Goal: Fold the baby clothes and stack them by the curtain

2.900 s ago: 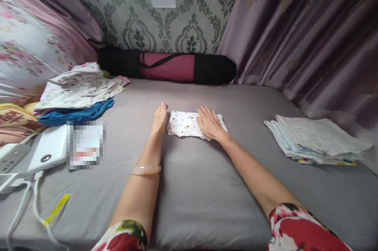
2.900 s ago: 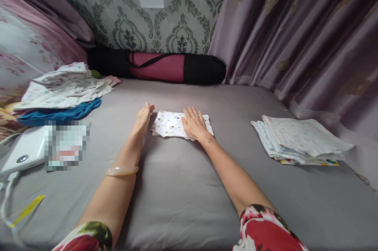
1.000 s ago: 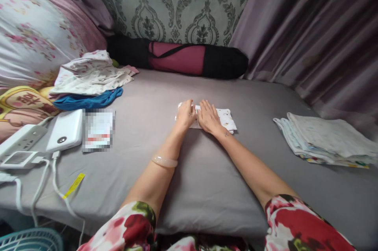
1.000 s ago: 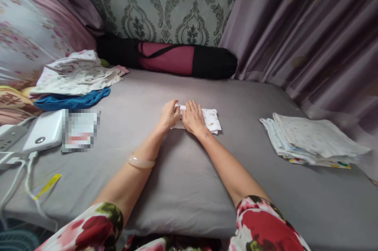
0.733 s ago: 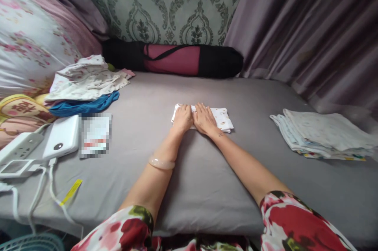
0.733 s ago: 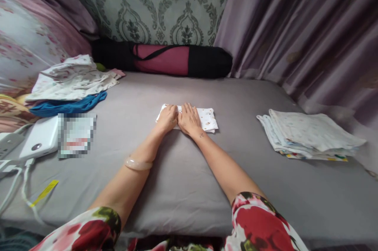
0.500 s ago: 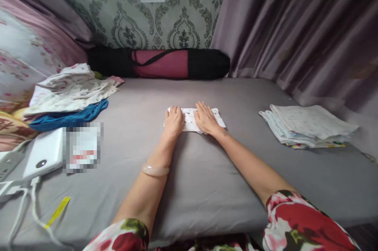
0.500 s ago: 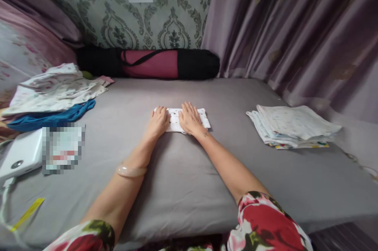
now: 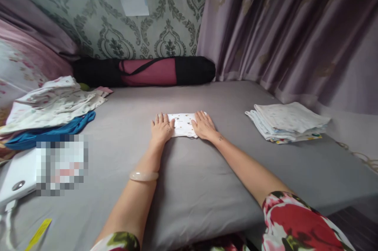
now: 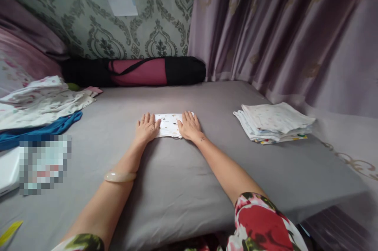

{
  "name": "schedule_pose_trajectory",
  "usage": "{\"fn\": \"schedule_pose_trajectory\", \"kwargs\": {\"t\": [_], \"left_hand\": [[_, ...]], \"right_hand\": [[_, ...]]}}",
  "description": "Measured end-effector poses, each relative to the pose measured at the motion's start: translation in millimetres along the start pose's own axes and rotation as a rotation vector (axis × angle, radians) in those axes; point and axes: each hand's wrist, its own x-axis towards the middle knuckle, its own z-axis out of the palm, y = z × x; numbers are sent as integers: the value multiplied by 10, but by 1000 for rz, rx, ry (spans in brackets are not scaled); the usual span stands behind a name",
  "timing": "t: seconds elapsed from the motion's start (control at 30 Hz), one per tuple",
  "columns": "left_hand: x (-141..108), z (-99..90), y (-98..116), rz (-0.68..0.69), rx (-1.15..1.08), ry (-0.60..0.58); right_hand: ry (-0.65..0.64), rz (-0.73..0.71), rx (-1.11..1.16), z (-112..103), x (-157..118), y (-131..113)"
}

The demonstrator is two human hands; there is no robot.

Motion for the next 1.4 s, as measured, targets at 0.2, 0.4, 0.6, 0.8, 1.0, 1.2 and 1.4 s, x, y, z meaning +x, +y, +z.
{"fn": "schedule_pose_trajectory", "kwargs": {"t": [0.2, 0.4, 0.6, 0.8, 1.0, 1.2, 1.4], "left_hand": [[25, -61, 26, -27, -28, -83], [124, -151, -221, -101, -97, 56], [173, -332, -488, -219, -166, -59], [170, -427, -433, -338, -343, -128], [203, -466, -355, -445, -443, -101], [124, -590, -214, -417, -451, -153], [98, -792, -71, -321, -671, -130]], "right_hand": [[-25, 78, 333, -193, 102, 172], [12, 368, 551, -439, 104, 499], [-113, 442, 526, -454, 44, 588], [-145, 373, 325, -386, 122, 536], [-184, 355, 294, -358, 177, 463], [-161, 340, 338, -410, 160, 358], [-116, 333, 493, -482, 16, 334]]}}
